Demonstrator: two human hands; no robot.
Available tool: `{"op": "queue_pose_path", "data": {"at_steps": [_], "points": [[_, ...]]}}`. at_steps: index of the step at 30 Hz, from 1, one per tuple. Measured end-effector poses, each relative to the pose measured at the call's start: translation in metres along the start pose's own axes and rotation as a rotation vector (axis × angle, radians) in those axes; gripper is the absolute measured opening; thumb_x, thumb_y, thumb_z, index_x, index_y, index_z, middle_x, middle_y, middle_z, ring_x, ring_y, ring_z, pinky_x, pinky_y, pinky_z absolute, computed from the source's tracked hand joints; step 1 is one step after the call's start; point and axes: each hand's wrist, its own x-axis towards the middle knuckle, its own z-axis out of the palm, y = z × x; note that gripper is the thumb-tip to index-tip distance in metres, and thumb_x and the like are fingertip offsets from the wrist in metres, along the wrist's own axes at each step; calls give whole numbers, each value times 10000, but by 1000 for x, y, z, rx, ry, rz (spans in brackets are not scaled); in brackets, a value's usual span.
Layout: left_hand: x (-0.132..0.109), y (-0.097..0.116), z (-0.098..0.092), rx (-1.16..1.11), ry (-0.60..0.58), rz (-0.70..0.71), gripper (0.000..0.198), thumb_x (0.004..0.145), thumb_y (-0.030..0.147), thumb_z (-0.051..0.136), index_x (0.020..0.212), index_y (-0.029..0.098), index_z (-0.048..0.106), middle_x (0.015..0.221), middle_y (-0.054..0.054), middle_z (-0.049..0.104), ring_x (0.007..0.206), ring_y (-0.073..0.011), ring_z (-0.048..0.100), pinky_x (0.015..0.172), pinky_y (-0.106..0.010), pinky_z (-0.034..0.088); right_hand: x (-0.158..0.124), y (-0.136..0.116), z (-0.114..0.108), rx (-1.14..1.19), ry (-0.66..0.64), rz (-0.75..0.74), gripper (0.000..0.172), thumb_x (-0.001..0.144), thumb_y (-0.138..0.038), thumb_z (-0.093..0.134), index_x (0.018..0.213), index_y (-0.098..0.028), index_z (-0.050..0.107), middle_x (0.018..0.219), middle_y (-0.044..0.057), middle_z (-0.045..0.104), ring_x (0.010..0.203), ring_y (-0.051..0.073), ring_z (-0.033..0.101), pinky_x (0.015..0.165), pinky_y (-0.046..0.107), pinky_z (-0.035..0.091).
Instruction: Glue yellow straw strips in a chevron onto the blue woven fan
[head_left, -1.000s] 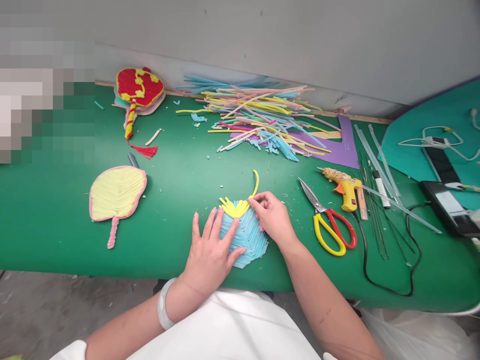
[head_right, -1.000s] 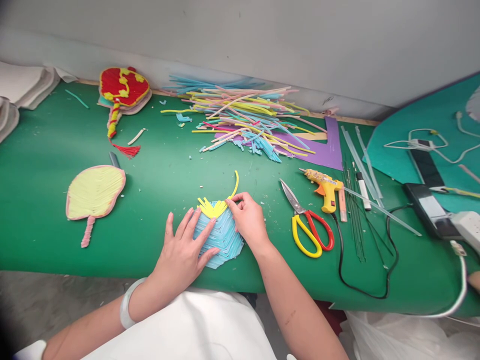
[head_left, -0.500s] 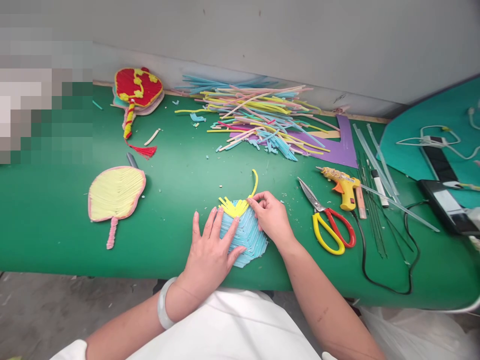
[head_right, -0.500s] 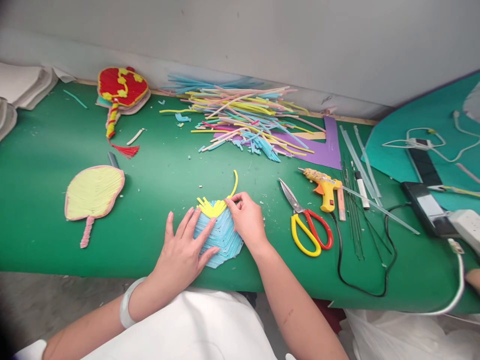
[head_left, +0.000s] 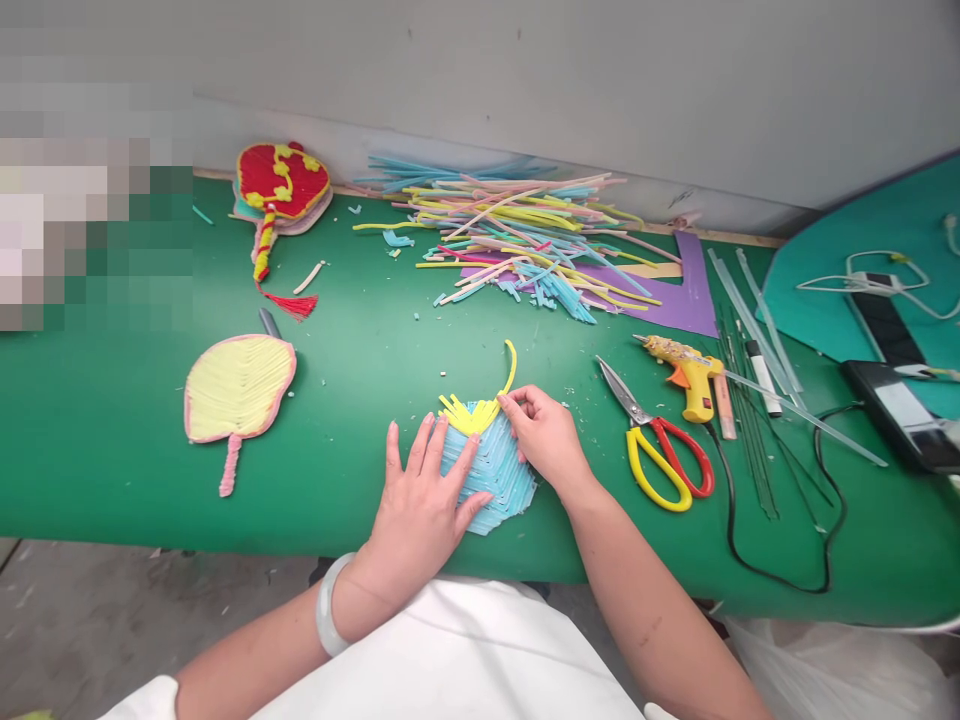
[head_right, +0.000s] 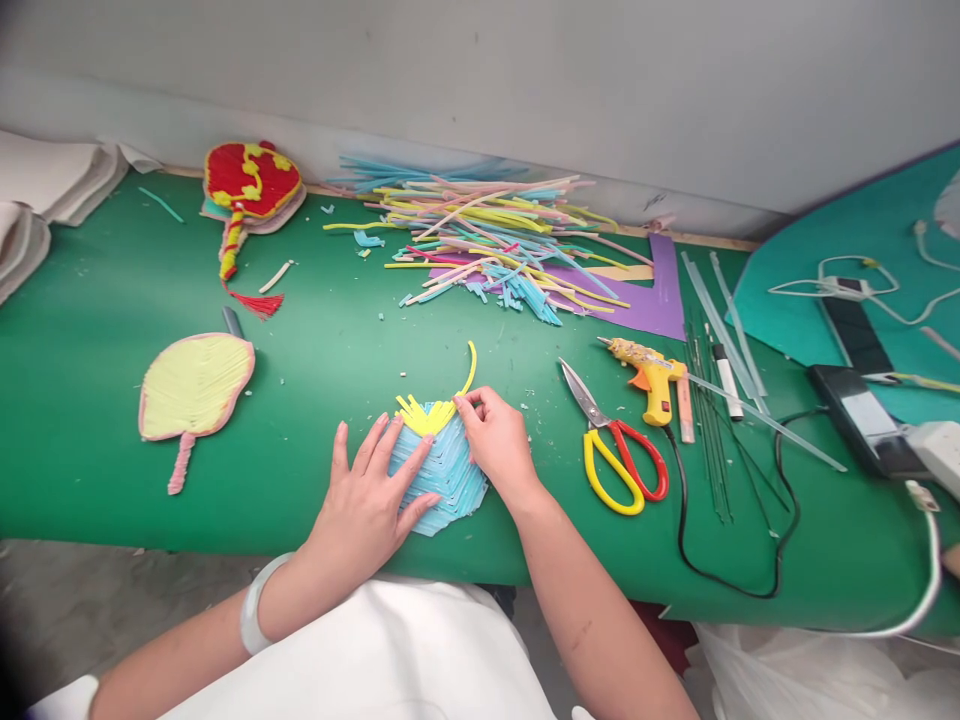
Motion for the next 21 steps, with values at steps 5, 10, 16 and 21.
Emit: {"op": "queue_pose_path", "data": {"at_steps": [5,10,16,21], "points": [[-1,1,0,-3,15,-17,591,933,585,486,1408,237,540,1486,-209,467,1420,-383,375,1158,-675,175,0,-2,-1,5,-13,6,278,854,-507,580,790,-236,588,492,-91,503,298,107,459,342,239,368],[-1,4,3,-22,25,29,650,943,601,449,1450,195,480,1567,-164,356,1465,-360,295,1182,-651,135,0,-1,-1,-9,-7,-3,261,857,-490,581,790,-237,590,491,-91,513,304,107,462,360,241,380],[4,9,6,-26,-3,83,682,951,622,410,1457,168,462,1572,-132,352,1461,-325,310,1202,-622,100,0,-1,-1,-15,-12,-2,254,858,-483,576,796,-238,595,494,-90,511,312,108,466,366,243,388],[7,10,5,-23,-39,68,677,954,617,405,1461,171,457,1567,-126,366,1469,-323,293,1203,-629,104,0,-3,-3,1,-30,1,221,862,-457,552,815,-243,583,505,-96,503,306,106,460,342,239,366]]}}
